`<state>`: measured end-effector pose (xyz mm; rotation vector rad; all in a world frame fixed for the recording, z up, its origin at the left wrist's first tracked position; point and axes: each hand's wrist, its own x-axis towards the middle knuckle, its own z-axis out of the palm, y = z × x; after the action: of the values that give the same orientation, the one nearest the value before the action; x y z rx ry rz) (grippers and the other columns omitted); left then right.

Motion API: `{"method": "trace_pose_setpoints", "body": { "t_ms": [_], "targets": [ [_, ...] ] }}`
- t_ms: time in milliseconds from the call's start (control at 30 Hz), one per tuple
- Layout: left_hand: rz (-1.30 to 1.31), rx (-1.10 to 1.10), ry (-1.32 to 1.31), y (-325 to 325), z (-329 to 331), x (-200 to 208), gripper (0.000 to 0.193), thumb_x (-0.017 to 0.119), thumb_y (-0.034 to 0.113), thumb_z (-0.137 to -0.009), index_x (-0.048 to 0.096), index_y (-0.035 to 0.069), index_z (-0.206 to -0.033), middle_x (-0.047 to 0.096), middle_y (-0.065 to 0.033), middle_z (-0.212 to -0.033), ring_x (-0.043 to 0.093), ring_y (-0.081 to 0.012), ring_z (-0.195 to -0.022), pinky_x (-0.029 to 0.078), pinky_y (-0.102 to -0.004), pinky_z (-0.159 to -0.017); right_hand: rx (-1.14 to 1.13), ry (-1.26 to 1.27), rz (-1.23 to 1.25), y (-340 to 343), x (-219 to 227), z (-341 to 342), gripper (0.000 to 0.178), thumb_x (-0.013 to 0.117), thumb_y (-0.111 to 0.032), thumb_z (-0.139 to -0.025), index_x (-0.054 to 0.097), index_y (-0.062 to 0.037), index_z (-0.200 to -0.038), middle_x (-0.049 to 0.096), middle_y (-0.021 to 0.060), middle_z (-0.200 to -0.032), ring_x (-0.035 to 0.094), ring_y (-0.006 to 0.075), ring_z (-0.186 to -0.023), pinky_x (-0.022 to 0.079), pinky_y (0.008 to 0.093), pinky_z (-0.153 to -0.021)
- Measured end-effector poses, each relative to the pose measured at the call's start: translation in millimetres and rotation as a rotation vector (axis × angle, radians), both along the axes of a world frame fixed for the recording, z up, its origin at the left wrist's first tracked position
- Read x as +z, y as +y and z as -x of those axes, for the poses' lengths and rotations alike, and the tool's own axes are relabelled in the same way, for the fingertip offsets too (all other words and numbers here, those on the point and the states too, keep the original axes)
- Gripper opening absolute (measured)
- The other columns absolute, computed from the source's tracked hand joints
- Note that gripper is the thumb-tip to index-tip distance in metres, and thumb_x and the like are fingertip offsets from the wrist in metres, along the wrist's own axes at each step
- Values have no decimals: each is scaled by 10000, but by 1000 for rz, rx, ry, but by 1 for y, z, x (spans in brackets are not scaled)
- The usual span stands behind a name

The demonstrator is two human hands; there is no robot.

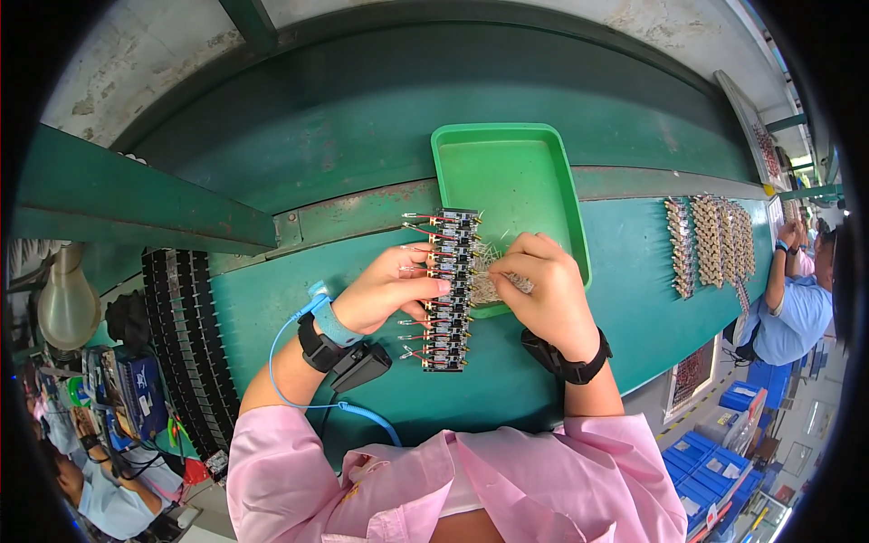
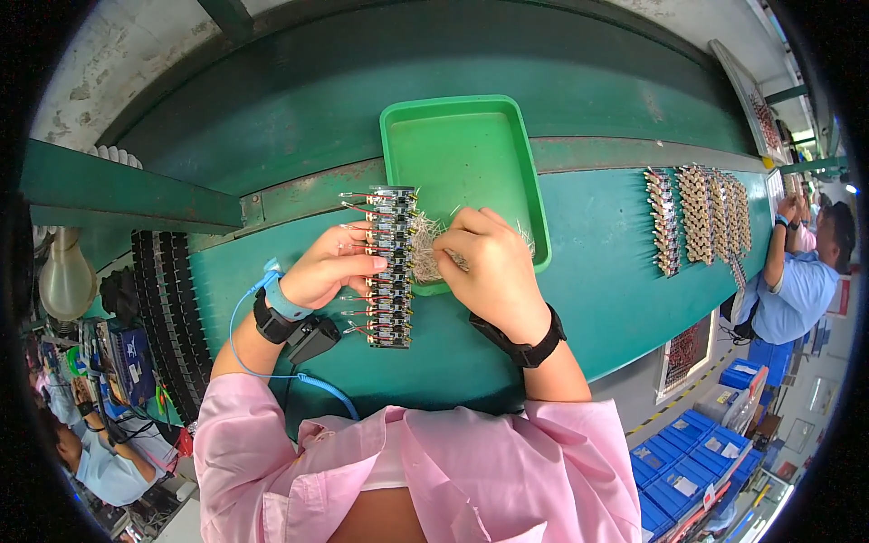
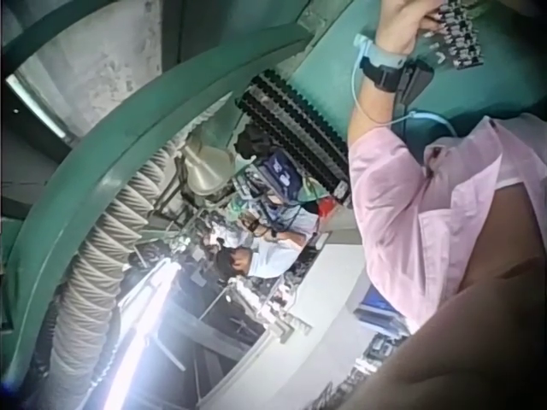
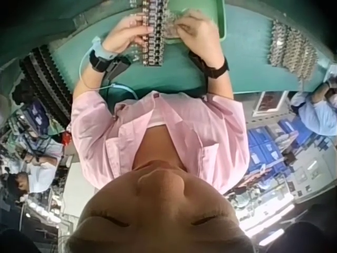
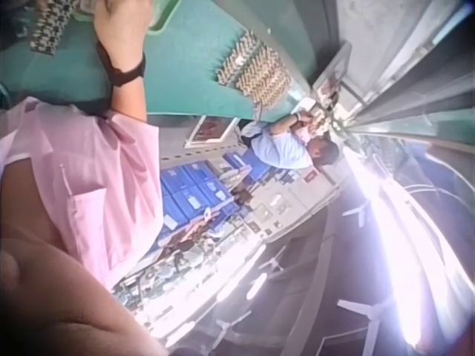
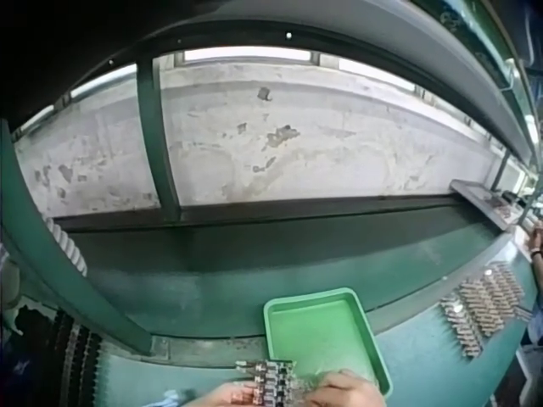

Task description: Insert metal pins into electronic connector blocks on an assembly line.

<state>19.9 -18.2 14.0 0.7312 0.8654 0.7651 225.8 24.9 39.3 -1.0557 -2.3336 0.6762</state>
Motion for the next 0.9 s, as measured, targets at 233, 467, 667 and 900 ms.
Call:
{"method": "trace_pose_setpoints", "body": {
  "t_ms": [233, 467, 667, 900],
  "targets": [
    [2, -5, 4, -2, -4, -1, 290, 569, 102, -787, 518, 0, -1054, 593, -34, -874, 591, -91, -723, 519, -207, -542, -29, 115, 24, -2, -3, 0, 118, 638, 51, -637, 623, -7, -739, 528, 59, -678, 518, 183, -622, 410, 280, -534],
    [11, -36, -17, -1, -5, 3, 304, 561, 91, -790, 506, -6, -1073, 591, -38, -895, 591, -94, -734, 523, -207, -542, -58, 221, 65, -1, 2, 3, 104, 639, 58, -665, 616, -8, -742, 522, 44, -687, 505, 138, -597, 389, 244, -496],
    [19, -85, 16, -1, -4, 1, 329, 566, 104, -795, 496, 6, -1101, 592, -35, -902, 586, -88, -741, 518, -201, -534, -133, 291, 21, -2, 4, 6, 113, 650, 53, -665, 603, -19, -738, 518, 33, -699, 500, 126, -593, 374, 232, -487],
    [15, -75, 5, -2, -6, 1, 339, 574, 114, -796, 492, 16, -1110, 590, -28, -882, 583, -80, -725, 510, -192, -520, -129, 258, -6, -2, 3, 6, 117, 655, 54, -660, 586, -13, -725, 512, 37, -697, 497, 127, -589, 375, 234, -488]
  ]
}}
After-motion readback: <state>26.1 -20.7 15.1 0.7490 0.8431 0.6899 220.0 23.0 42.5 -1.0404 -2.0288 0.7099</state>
